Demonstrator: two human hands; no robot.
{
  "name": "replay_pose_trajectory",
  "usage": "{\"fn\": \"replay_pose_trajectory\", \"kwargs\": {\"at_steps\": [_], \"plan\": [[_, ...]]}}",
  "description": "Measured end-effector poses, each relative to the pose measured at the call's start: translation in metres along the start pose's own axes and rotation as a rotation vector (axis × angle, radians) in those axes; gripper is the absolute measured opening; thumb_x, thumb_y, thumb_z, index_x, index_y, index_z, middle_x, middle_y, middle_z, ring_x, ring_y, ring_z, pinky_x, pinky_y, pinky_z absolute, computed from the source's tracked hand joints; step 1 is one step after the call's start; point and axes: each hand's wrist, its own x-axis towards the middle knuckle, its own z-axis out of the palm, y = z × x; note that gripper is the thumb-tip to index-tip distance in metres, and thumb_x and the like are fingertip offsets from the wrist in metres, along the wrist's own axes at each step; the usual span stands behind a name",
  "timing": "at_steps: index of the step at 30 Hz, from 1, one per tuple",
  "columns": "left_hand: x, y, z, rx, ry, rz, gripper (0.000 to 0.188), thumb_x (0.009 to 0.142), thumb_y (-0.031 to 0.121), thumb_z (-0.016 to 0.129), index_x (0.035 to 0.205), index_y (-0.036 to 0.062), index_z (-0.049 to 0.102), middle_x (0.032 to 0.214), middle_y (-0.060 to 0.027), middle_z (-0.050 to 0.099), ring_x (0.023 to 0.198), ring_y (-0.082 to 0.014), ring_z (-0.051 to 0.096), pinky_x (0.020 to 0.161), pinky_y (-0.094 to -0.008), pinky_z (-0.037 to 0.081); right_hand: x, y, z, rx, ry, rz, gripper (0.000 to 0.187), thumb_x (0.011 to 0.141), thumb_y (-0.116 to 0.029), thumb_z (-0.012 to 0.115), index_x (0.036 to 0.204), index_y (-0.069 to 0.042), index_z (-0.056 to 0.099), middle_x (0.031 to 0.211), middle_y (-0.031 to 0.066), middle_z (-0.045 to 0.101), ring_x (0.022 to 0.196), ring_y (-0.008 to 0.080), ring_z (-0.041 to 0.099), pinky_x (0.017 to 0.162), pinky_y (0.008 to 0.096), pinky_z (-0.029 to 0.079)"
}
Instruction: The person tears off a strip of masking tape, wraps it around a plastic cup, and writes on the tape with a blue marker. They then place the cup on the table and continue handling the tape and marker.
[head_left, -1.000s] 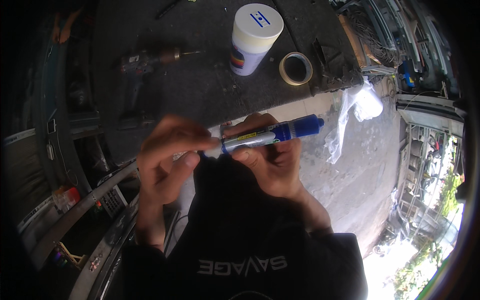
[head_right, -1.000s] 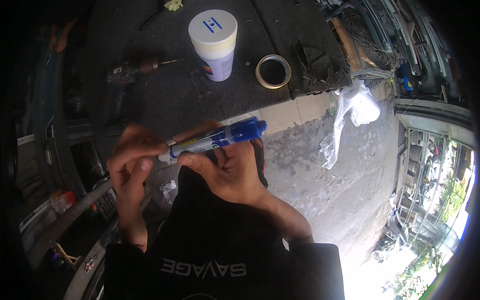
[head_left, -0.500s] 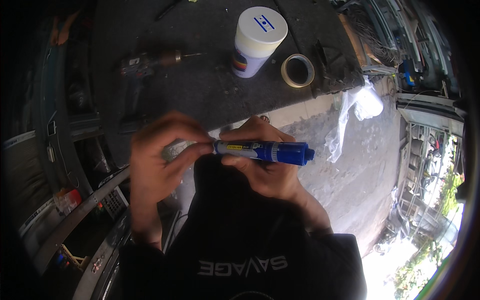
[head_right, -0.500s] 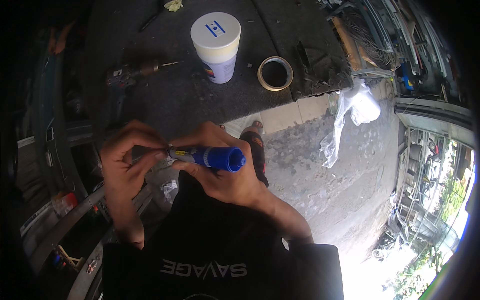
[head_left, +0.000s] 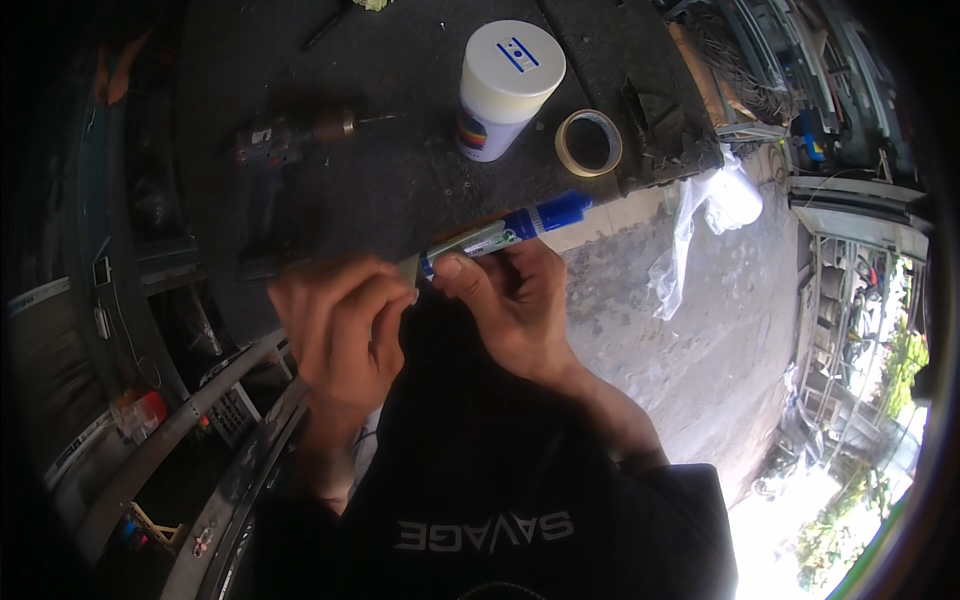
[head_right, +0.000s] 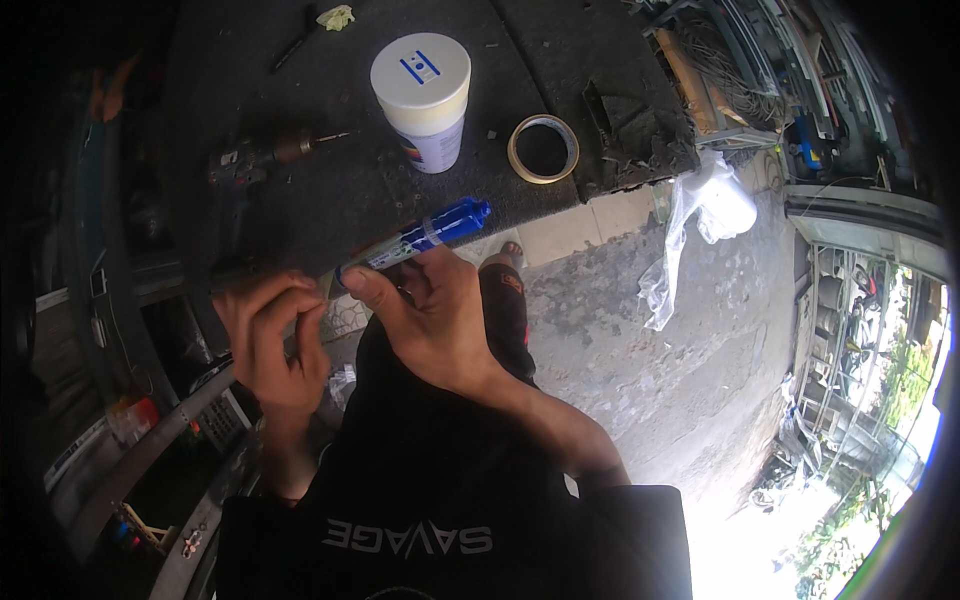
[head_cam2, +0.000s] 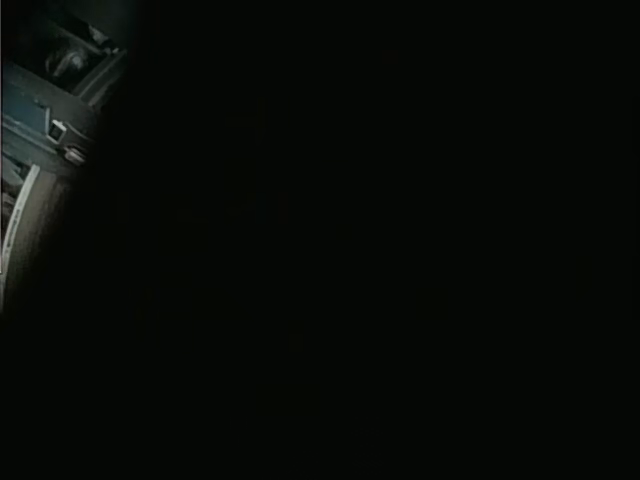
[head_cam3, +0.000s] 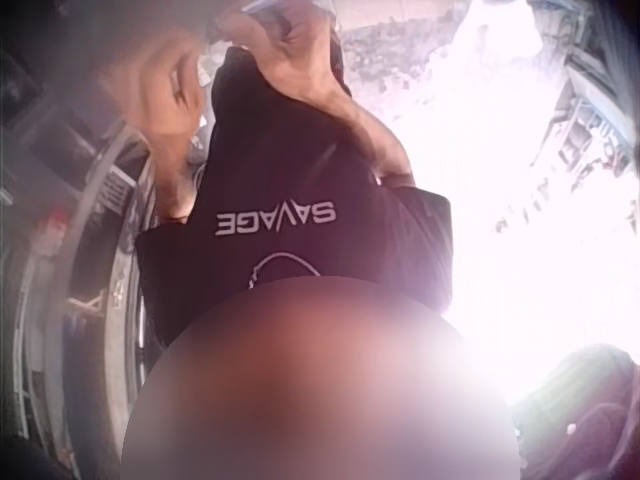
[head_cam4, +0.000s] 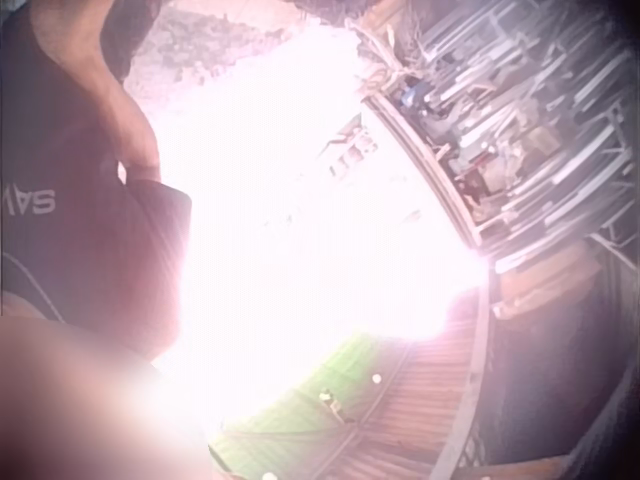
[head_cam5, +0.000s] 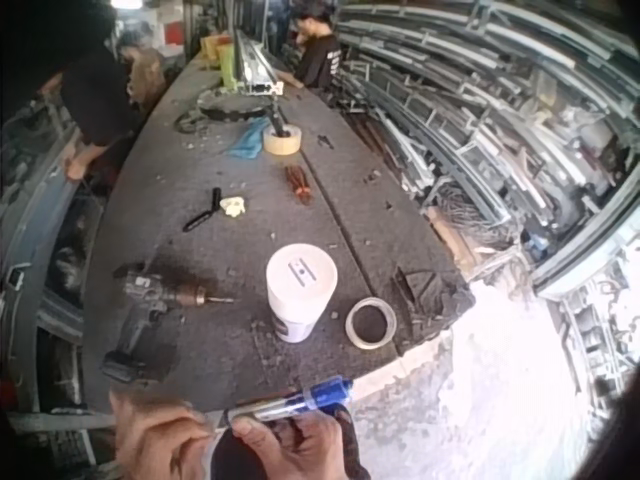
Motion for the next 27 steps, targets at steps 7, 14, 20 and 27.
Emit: {"fn": "replay_pose_trajectory", "kwargs": {"at_steps": [7, 14, 20, 27], "plan": [[-0.014, 0.008, 0.000, -0.056, 0.004, -0.080, 0.012, 0.097, 0.014, 0.076, 0.107, 0.0097, 0.071, 0.108, -0.0034, 0.071, 0.099, -0.0179, 0.067, 0.090, -0.0404, 0.042, 0.009, 0.011, 0.000, -0.270, 0.052, 0.008, 0.016, 0.098, -0.012, 0.081, 0.100, 0.001, 0.073, 0.077, 0.0010, 0.070, 0.066, 0.0027, 0.057, 0.057, 0.0216, 0.044], [-0.024, 0.023, 0.006, -0.197, -0.068, -0.210, 0.012, 0.100, 0.004, 0.068, 0.110, 0.0060, 0.062, 0.116, -0.0105, 0.074, 0.109, -0.0256, 0.071, 0.095, -0.0397, 0.045, 0.018, 0.024, -0.009, 0.026, 0.102, 0.031, 0.014, 0.098, -0.011, 0.081, 0.095, -0.001, 0.071, 0.074, -0.0055, 0.064, 0.067, 0.0003, 0.050, 0.059, 0.0204, 0.039], [-0.026, 0.004, 0.016, -0.807, 0.006, -0.434, 0.009, 0.105, -0.002, 0.053, 0.114, -0.0031, 0.052, 0.113, -0.0240, 0.075, 0.105, -0.0224, 0.073, 0.094, -0.0352, 0.057, 0.022, 0.022, -0.017, 0.165, -0.002, -0.083, 0.018, 0.102, -0.013, 0.073, 0.111, -0.004, 0.061, 0.095, 0.0037, 0.065, 0.074, 0.0049, 0.052, 0.065, 0.0229, 0.045], [-0.028, -0.013, 0.014, -1.166, 0.068, -0.858, 0.015, 0.100, -0.001, 0.067, 0.111, -0.0006, 0.057, 0.104, -0.0203, 0.077, 0.096, -0.0189, 0.076, 0.089, -0.0319, 0.059, 0.024, 0.006, -0.030, 0.271, -0.274, -0.151, 0.035, 0.105, -0.015, 0.067, 0.133, 0.000, 0.053, 0.113, 0.0172, 0.068, 0.074, 0.0088, 0.057, 0.063, 0.0239, 0.044]]}}
